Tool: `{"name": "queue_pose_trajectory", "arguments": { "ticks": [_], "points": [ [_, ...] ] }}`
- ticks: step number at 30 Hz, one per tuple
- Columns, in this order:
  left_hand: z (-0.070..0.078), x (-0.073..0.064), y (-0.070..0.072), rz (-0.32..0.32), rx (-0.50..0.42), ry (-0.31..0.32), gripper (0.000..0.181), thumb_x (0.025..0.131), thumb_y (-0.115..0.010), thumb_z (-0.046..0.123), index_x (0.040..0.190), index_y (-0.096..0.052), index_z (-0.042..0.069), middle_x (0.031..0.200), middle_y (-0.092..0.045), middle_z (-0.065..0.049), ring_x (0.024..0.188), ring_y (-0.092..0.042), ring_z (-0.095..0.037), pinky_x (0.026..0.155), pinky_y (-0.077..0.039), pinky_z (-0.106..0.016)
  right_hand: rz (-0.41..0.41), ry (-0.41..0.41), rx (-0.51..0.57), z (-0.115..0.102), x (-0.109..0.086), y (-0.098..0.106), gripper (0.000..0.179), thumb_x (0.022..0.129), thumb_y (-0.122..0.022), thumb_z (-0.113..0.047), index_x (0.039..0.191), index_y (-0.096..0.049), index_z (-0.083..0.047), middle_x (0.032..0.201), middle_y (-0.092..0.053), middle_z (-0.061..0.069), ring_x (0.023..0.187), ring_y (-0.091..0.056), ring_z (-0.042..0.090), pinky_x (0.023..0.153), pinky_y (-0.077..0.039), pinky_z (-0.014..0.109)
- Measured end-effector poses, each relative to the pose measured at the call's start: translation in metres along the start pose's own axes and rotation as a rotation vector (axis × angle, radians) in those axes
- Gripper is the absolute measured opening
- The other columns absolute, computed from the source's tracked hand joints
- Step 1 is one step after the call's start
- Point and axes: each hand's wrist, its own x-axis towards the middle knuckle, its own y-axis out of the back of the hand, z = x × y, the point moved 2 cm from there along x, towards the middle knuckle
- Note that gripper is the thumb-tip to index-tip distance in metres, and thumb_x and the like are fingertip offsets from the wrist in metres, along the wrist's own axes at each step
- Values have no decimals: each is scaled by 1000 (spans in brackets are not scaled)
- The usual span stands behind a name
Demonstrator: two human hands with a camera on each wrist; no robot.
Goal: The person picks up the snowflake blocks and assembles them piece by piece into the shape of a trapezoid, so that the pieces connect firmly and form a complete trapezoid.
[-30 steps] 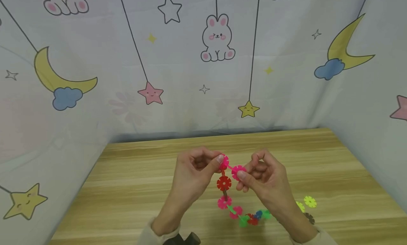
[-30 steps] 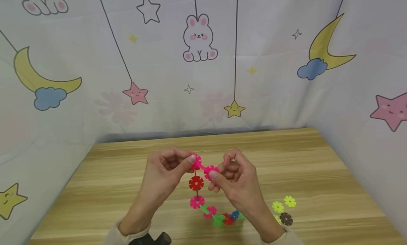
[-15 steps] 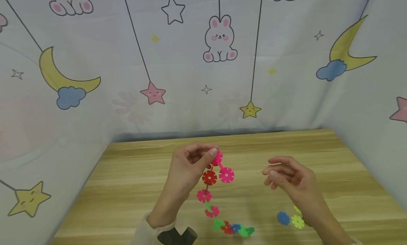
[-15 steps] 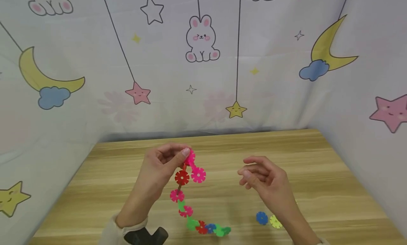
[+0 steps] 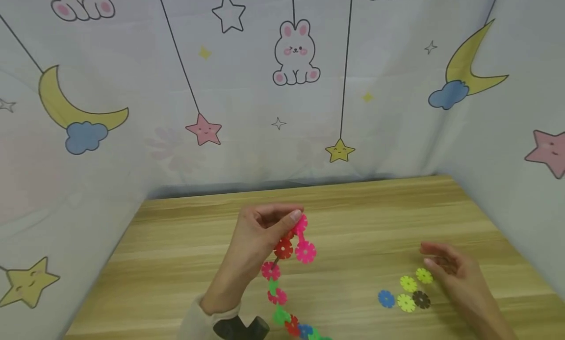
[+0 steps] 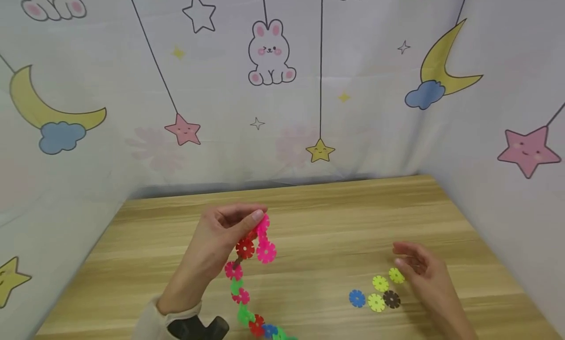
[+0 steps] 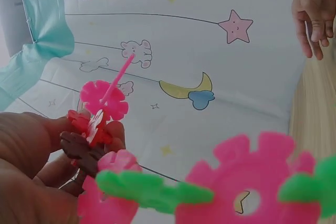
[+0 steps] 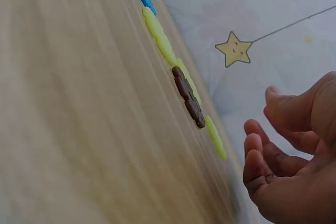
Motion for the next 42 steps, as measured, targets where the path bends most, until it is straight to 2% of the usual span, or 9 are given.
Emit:
{"name": "queue_pose_trajectory", "arguments": {
  "ticks": [3, 10, 13, 18, 21, 24, 29, 37, 42],
  "points": [
    [-1, 0, 3, -12, -14, 16, 26, 97, -81, 17, 120, -81, 6, 99, -81, -1, 86, -72, -15, 73, -59, -23, -19, 13, -53, 10, -3, -2, 41, 105, -69, -13, 142, -59, 4, 118, -67, -35, 100, -63, -11, 84, -52, 7],
    [-3, 0, 6, -39, -37, 9, 28, 97, -82, 20, 117, -80, 1, 93, -79, 4, 84, -73, -14, 72, -60, -24, 38, 125, -329, 9, -3, -10, 48, 83, -89, -4, 126, -69, 0, 114, -77, 10, 91, -53, -17, 75, -52, 10],
    [-4, 1, 6, -42, -39, 10, 27, 98, -81, 20, 115, -80, -1, 91, -77, 5, 83, -70, -14, 71, -58, -24, 23, 93, -409, 5, -2, -11, 48, 82, -91, -7, 125, -70, -2, 114, -77, 10, 92, -49, -19, 75, -54, 12],
    [-6, 2, 5, -34, 14, 41, 23, 100, -79, 22, 110, -80, 1, 84, -73, 3, 78, -65, -14, 66, -53, -24, 13, 42, -440, -1, -2, -12, 33, 85, -90, -13, 114, -75, -10, 107, -77, 4, 87, -52, -15, 72, -54, 16],
    [-6, 1, 3, -35, 55, 53, 21, 101, -77, 23, 105, -79, 2, 82, -72, 1, 75, -64, -14, 65, -53, -24, 25, 38, -418, -7, -2, -14, 24, 89, -89, -23, 109, -78, -14, 103, -80, 4, 82, -59, -14, 70, -55, 17],
    [-4, 1, 1, -34, 72, 50, 21, 102, -76, 22, 101, -76, 1, 81, -74, 0, 74, -67, -14, 68, -57, -25, 68, 64, -312, -20, -3, -20, 24, 93, -87, -26, 108, -80, -9, 97, -83, 9, 78, -68, -11, 68, -57, 15],
    [-2, -1, 1, -43, 114, 25, 22, 104, -73, 22, 96, -71, 1, 75, -72, -2, 68, -63, -14, 65, -53, -25, 149, 263, -96, -52, -2, -41, 14, 92, -83, -2, 105, -80, -3, 81, -82, 7, 68, -74, -4, 61, -58, 15],
    [1, -2, 3, -23, 162, 1, 20, 105, -70, 21, 97, -69, 3, 68, -66, -2, 61, -56, -12, 56, -46, -23, 102, 528, -23, -114, 10, -68, 40, 95, -67, 18, 128, -75, -4, 98, -84, 12, 89, -75, -12, 63, -58, 13],
    [1, -3, 5, 16, 160, -14, 21, 106, -69, 23, 98, -68, 4, 64, -64, -1, 58, -55, -10, 54, -45, -23, 80, 624, 75, -149, 16, -81, 34, 92, -71, 19, 119, -75, -2, 94, -84, 11, 88, -78, -8, 68, -63, 19]
  ]
}}
